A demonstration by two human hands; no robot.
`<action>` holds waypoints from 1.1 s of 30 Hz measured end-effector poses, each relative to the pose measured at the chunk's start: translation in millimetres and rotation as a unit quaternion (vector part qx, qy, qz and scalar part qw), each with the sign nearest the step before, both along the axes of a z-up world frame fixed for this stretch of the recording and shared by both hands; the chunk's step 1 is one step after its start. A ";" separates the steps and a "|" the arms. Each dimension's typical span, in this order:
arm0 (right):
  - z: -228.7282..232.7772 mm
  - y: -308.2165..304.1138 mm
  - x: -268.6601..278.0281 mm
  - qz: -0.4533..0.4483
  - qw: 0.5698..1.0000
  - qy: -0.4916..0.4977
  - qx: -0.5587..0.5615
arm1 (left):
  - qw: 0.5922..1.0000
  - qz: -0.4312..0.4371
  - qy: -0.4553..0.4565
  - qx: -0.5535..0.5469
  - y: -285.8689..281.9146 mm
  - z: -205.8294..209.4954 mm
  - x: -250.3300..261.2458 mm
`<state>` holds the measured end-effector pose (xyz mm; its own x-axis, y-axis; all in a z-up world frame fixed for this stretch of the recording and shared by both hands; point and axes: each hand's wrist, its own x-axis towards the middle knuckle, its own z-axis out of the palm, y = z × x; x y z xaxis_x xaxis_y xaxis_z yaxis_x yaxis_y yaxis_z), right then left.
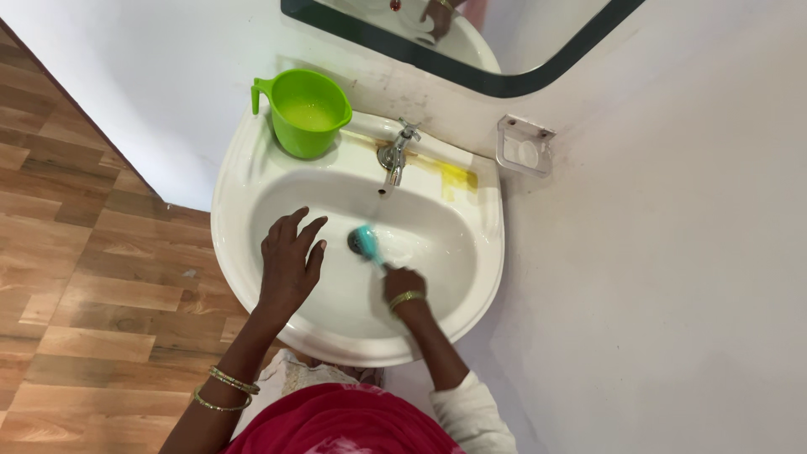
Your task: The person scrubs the inside of a white bathroom sink using a blue brush. They repeatedly turn the tap on and off to rinse the sink and the brush while continuing to scrub the basin surface.
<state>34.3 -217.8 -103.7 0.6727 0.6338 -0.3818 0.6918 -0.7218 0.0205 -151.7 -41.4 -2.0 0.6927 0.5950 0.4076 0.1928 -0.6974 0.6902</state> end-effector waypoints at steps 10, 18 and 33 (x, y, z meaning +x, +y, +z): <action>-15.0 -10.8 -35.0 -0.261 0.771 0.468 0.343 | 0.952 -0.131 0.172 -0.215 -44.2 -49.2 -0.7; -45.3 10.0 -66.9 -0.142 0.819 0.413 0.371 | 0.964 -0.095 0.169 -0.182 -44.2 -81.3 13.4; 23.1 4.0 -72.7 0.056 0.933 0.243 0.258 | 0.952 -0.063 0.264 -0.139 -10.6 -88.2 -9.1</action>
<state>-38.4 -213.8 -80.7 0.4175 0.8740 -0.2486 0.6000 -0.4706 -0.6469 -160.8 -52.0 -90.2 0.8308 0.5269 -0.1795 0.4911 -0.5421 0.6819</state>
